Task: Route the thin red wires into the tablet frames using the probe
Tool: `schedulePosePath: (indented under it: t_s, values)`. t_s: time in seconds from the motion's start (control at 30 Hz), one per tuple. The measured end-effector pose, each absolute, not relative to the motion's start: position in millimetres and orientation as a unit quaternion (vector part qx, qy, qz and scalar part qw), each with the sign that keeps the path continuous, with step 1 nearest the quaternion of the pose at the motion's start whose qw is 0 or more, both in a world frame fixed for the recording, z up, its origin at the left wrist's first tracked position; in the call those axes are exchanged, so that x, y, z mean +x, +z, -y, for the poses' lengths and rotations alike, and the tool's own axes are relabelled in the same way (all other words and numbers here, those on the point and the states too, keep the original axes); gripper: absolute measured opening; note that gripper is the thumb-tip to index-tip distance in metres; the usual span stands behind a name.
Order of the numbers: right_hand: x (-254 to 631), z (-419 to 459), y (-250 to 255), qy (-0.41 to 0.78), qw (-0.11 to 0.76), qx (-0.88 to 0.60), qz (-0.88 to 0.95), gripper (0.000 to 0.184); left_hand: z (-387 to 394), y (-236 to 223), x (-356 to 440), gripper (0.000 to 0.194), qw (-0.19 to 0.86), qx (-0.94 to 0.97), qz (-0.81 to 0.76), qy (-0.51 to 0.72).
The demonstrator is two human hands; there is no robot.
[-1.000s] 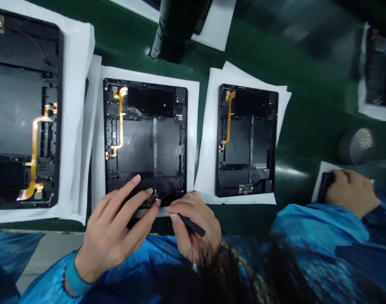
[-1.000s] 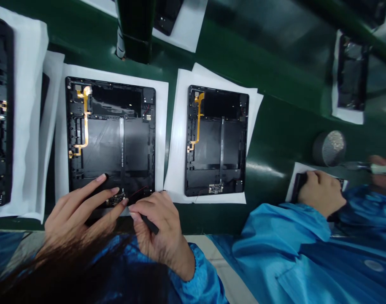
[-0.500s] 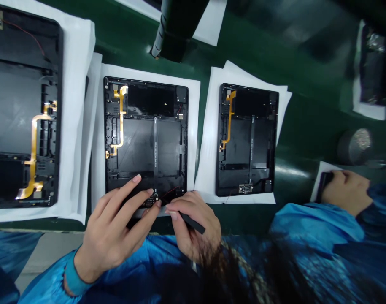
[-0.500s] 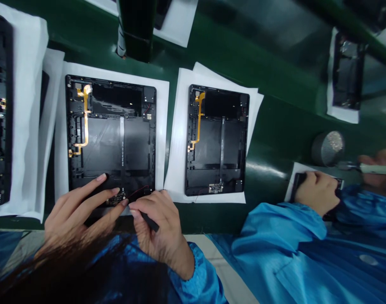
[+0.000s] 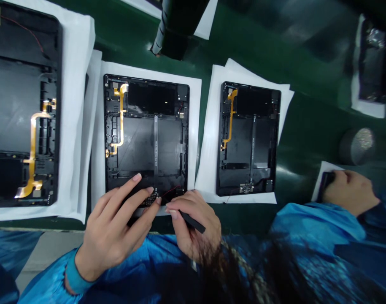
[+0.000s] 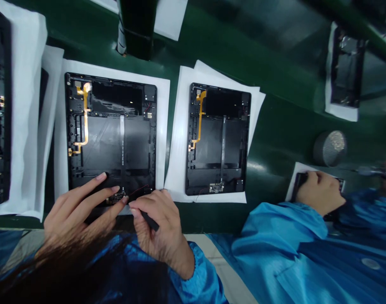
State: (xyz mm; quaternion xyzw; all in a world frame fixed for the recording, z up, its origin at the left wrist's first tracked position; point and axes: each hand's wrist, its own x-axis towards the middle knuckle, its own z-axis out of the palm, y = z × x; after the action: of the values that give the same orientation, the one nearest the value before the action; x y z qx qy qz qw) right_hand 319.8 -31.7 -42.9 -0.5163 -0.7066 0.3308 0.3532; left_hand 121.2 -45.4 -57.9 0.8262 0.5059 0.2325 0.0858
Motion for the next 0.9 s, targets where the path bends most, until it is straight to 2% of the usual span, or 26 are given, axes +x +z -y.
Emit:
schedulePosePath:
  t_s: [0.23,0.5,0.73,0.9]
  values:
    - [319.4,30.5,-42.3,0.335,0.356,-0.517,0.703,0.023,52.7,-63.6,119.3,0.037,0.133,0.811,-0.53,0.209]
    - [318.8,29.8,-41.4,0.332,0.35,-0.514,0.71,0.023,44.7,-56.6,122.6,0.036,0.118,0.815,-0.52,0.229]
    - [319.8,30.0,-41.9,0.333,0.344,-0.516,0.711,0.022,58.7,-69.7,117.8,0.049,0.16,0.806,-0.541,0.176]
    - [320.0,30.0,-42.7,0.333,0.346,-0.515,0.71,0.023,83.8,-91.5,107.3,0.062,0.193,0.798,-0.564,0.088]
